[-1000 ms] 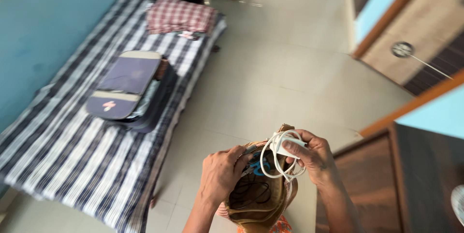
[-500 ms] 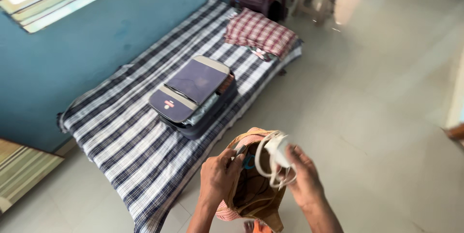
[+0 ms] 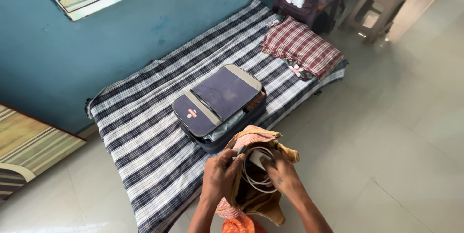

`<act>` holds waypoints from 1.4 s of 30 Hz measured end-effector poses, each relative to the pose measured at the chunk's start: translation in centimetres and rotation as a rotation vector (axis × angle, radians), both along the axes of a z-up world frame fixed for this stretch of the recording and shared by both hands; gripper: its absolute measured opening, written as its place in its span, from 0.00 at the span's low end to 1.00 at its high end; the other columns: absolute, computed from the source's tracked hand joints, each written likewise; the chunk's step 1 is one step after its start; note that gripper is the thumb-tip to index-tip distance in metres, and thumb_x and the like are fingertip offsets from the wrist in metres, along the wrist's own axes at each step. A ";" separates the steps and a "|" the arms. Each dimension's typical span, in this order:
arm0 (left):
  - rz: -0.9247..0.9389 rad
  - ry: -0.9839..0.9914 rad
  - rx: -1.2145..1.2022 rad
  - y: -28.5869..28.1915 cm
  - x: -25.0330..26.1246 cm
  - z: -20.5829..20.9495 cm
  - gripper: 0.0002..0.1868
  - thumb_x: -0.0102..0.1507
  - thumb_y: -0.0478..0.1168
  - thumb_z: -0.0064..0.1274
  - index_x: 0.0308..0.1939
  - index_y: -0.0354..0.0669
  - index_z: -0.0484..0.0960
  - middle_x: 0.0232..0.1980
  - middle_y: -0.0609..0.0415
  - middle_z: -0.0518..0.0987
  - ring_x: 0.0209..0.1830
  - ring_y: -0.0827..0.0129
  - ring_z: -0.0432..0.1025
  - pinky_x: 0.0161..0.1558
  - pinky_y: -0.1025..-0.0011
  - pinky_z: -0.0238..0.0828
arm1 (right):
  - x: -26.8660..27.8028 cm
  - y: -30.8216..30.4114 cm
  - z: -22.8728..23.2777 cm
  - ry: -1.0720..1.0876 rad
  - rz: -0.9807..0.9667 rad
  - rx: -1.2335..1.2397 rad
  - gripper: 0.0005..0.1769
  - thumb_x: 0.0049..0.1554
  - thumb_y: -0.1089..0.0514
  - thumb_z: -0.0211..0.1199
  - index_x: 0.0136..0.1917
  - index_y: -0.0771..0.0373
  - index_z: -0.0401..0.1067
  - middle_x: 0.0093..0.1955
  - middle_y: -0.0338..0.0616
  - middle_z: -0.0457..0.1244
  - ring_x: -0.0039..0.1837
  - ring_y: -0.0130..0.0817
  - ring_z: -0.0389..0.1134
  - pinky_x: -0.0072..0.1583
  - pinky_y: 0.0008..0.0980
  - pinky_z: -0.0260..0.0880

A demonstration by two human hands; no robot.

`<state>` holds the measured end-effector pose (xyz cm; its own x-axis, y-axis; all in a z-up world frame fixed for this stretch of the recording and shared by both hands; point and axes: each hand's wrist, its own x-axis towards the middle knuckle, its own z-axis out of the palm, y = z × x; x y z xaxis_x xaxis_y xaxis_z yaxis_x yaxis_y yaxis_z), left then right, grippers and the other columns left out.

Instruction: The person gathers personal items from a wooden table, including a pair of scissors, keys, and a phone charger. They place these items into a pink handbag, then move to a bed where they open a suitcase and place the handbag inside.

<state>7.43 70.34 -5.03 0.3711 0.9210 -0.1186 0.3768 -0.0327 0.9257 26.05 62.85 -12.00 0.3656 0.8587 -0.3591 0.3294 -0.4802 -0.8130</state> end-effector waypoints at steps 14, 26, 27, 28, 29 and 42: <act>0.008 -0.087 -0.054 18.0 5.0 -2.9 0.15 0.63 0.47 0.60 0.43 0.36 0.86 0.25 0.55 0.82 0.23 0.77 0.73 0.28 0.74 0.71 | 5.4 24.3 -10.5 -0.406 0.286 0.491 0.11 0.51 0.62 0.56 0.46 0.66 0.74 0.49 0.60 0.69 0.56 0.60 0.69 0.58 0.50 0.69; 0.145 -0.390 -0.367 31.2 10.5 -8.0 0.14 0.63 0.44 0.61 0.39 0.34 0.86 0.27 0.59 0.80 0.26 0.81 0.69 0.29 0.79 0.65 | 12.5 32.7 -4.0 -0.855 0.056 0.798 0.23 0.57 0.59 0.61 0.67 0.55 0.66 0.62 0.48 0.66 0.63 0.48 0.68 0.64 0.52 0.66; 0.114 -0.425 -0.359 32.5 11.3 -8.0 0.14 0.64 0.44 0.60 0.39 0.33 0.85 0.27 0.59 0.80 0.27 0.81 0.69 0.29 0.80 0.65 | 14.1 34.7 -3.8 -0.821 0.068 0.763 0.29 0.54 0.53 0.64 0.67 0.61 0.64 0.63 0.53 0.65 0.63 0.52 0.68 0.60 0.53 0.65; 0.080 -0.455 -0.354 33.5 12.0 -8.1 0.15 0.65 0.44 0.60 0.39 0.32 0.85 0.27 0.59 0.79 0.27 0.81 0.69 0.30 0.80 0.65 | 15.9 36.3 -3.8 -0.783 0.076 0.723 0.38 0.50 0.46 0.66 0.68 0.67 0.63 0.64 0.58 0.63 0.62 0.56 0.67 0.57 0.55 0.65; 0.047 -0.485 -0.347 34.5 12.8 -8.2 0.15 0.66 0.44 0.60 0.39 0.31 0.85 0.27 0.59 0.78 0.27 0.81 0.68 0.30 0.80 0.65 | 17.7 37.7 -4.0 -0.746 0.086 0.683 0.47 0.47 0.40 0.69 0.68 0.73 0.61 0.65 0.64 0.61 0.62 0.61 0.66 0.54 0.56 0.64; 0.239 0.417 -0.032 46.1 14.6 -14.5 0.15 0.61 0.52 0.60 0.45 0.50 0.88 0.34 0.48 0.85 0.36 0.55 0.79 0.39 0.61 0.73 | 24.1 51.4 -19.3 0.522 0.014 -0.147 0.20 0.57 0.53 0.68 0.58 0.67 0.72 0.37 0.44 0.70 0.34 0.26 0.68 0.35 0.28 0.66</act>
<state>22.05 116.41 -19.55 0.0642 0.9681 -0.2422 0.7094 0.1264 0.6934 50.18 114.24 -31.32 0.0954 0.7890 -0.6069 -0.0928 -0.6000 -0.7946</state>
